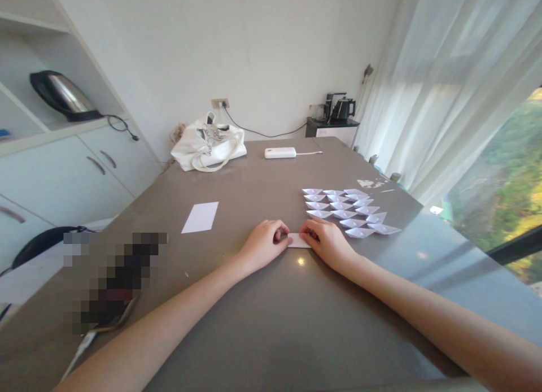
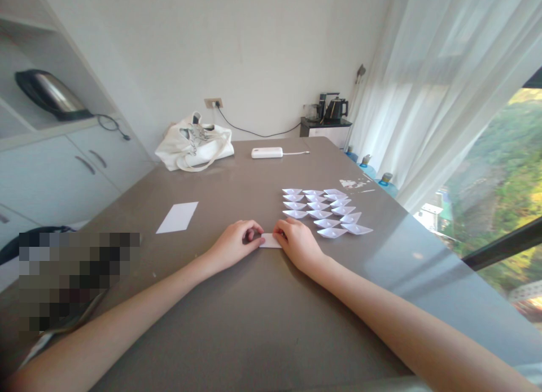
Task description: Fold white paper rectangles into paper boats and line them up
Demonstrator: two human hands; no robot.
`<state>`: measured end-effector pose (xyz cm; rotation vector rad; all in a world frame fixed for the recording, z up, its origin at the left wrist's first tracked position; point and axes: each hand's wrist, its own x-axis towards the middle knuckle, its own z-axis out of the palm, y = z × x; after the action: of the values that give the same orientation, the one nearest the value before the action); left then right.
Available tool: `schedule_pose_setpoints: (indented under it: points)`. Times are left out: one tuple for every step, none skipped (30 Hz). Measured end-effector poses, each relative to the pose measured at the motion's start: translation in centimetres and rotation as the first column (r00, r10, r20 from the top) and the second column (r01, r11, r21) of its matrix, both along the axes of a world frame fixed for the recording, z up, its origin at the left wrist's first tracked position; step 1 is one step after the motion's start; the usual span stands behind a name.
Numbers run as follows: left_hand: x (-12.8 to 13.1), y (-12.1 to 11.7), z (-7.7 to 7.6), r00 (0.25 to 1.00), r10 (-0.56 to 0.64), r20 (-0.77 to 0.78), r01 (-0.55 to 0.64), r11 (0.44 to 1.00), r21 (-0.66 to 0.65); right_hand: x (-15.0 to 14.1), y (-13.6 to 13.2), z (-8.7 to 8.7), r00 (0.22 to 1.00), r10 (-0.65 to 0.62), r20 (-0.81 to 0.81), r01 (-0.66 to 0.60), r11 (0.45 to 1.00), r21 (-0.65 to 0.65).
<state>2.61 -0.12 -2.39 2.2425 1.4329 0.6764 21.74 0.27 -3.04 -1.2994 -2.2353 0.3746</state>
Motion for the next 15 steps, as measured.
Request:
schedule_pose_setpoints:
  points:
    - [-0.01,0.02,0.00,1.000,0.001,-0.001,-0.001,1.000,0.000,0.00,0.02,-0.02,1.000,-0.001,0.003,0.001,1.000,0.004]
    - [-0.04,0.05,0.01,1.000,0.000,-0.002,0.000,1.000,0.001,0.01,0.05,-0.05,1.000,-0.002,0.006,0.002,1.000,0.007]
    - [-0.08,0.09,0.03,1.000,-0.005,-0.005,0.005,1.000,0.003,0.02,0.07,-0.07,1.000,-0.001,0.009,0.000,1.000,0.010]
    - [-0.14,0.12,0.06,1.000,-0.016,-0.010,0.016,1.000,0.008,0.04,0.09,-0.08,1.000,0.004,0.013,-0.004,1.000,0.013]
    - [-0.22,0.16,0.10,0.999,-0.033,-0.017,0.033,0.999,0.013,0.06,0.11,-0.09,1.000,0.016,0.018,-0.016,1.000,0.016]
    - [-0.31,0.20,0.13,0.998,-0.054,-0.025,0.054,0.998,0.018,0.09,0.13,-0.10,0.999,0.035,0.024,-0.035,0.999,0.018]
    - [-0.40,0.23,0.17,0.997,-0.076,-0.034,0.077,0.997,0.022,0.12,0.14,-0.09,0.998,0.059,0.029,-0.060,0.998,0.019]
    - [-0.48,0.25,0.20,0.995,-0.094,-0.041,0.095,0.995,0.023,0.16,0.14,-0.09,0.996,0.086,0.032,-0.087,0.996,0.020]
    - [-0.55,0.26,0.22,0.993,-0.106,-0.045,0.107,0.994,0.022,0.20,0.14,-0.07,0.993,0.110,0.032,-0.111,0.994,0.021]
    - [-0.60,0.27,0.23,0.993,-0.110,-0.048,0.111,0.994,0.019,0.23,0.13,-0.06,0.991,0.127,0.028,-0.128,0.992,0.020]
    - [-0.63,0.27,0.23,0.993,-0.109,-0.050,0.110,0.994,0.016,0.25,0.12,-0.04,0.990,0.136,0.023,-0.136,0.991,0.018]
    - [-0.64,0.26,0.21,0.993,-0.104,-0.052,0.105,0.994,0.014,0.26,0.11,-0.01,0.991,0.136,0.017,-0.137,0.991,0.015]
    - [-0.64,0.25,0.20,0.994,-0.098,-0.055,0.099,0.995,0.013,0.26,0.10,0.01,0.991,0.132,0.012,-0.133,0.991,0.012]
    - [-0.62,0.23,0.19,0.994,-0.092,-0.057,0.093,0.996,0.015,0.25,0.10,0.02,0.992,0.128,0.008,-0.129,0.992,0.009]
    - [-0.59,0.21,0.19,0.995,-0.087,-0.057,0.088,0.996,0.020,0.24,0.10,0.03,0.992,0.125,0.006,-0.125,0.992,0.005]
